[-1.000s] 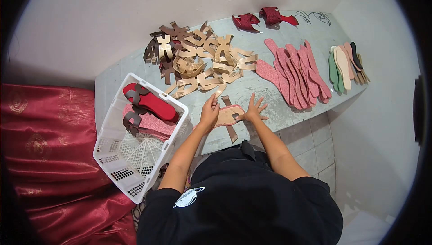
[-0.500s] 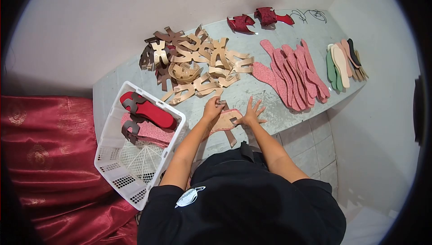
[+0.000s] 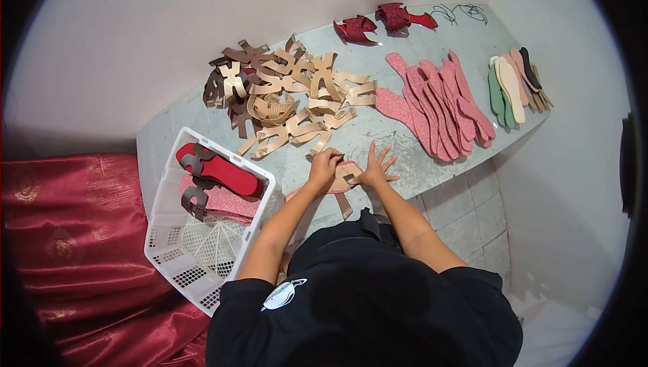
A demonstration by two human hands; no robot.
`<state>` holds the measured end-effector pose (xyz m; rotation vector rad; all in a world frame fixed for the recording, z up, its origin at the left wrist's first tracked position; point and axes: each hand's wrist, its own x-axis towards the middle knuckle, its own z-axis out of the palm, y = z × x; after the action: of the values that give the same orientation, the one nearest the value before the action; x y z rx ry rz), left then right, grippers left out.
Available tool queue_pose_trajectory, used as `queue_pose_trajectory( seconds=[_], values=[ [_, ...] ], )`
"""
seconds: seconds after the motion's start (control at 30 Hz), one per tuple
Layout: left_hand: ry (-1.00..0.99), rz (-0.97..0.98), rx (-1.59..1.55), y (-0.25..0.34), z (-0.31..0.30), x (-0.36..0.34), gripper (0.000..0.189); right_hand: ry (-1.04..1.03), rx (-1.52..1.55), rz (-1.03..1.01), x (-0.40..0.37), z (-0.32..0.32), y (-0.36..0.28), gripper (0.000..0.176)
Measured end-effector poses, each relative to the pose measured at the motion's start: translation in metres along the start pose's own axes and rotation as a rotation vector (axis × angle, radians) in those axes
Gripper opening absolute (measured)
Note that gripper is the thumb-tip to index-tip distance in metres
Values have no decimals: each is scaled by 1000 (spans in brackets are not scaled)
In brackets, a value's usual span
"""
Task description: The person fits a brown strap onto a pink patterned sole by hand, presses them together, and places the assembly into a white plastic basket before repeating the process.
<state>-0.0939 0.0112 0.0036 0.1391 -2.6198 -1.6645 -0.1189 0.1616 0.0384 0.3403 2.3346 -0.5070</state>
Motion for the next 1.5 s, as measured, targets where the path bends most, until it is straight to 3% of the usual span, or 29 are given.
queue_pose_trajectory(
  seconds=[0.2, 0.63, 0.7, 0.83, 0.9, 1.13, 1.2, 1.23, 1.3, 1.5],
  values=[
    [-108, -20, -39, -7, 0, -20, 12, -15, -26, 22, -2, -3, -2, 135],
    [-46, 81, 66, -12, 8, -38, 13, 39, -75, 83, -2, 3, -5, 135],
    [-95, 249, 182, -15, 6, -37, 30, 43, -91, 89, -3, 3, -6, 135],
    [-190, 145, 149, -9, -4, -50, 52, 34, -96, 77, -1, 2, -6, 137],
    [-231, 335, 427, -7, -7, -55, 64, 31, -91, 69, 0, 2, -5, 137],
    [-313, 283, 505, -2, -6, -60, 64, 45, -58, -12, 7, 8, 9, 140],
    [-354, 182, 472, -1, -6, -62, 62, 38, -48, -23, 11, 9, 13, 141],
    [-354, 183, 476, -2, -5, -62, 62, 23, -41, -47, 13, 10, 16, 141],
    [-247, 339, 774, 0, 0, -62, 61, 9, -38, -75, 16, 12, 20, 142],
    [-296, 310, 893, 6, 10, -67, 61, 7, -47, -129, 20, 16, 27, 139]
  ],
)
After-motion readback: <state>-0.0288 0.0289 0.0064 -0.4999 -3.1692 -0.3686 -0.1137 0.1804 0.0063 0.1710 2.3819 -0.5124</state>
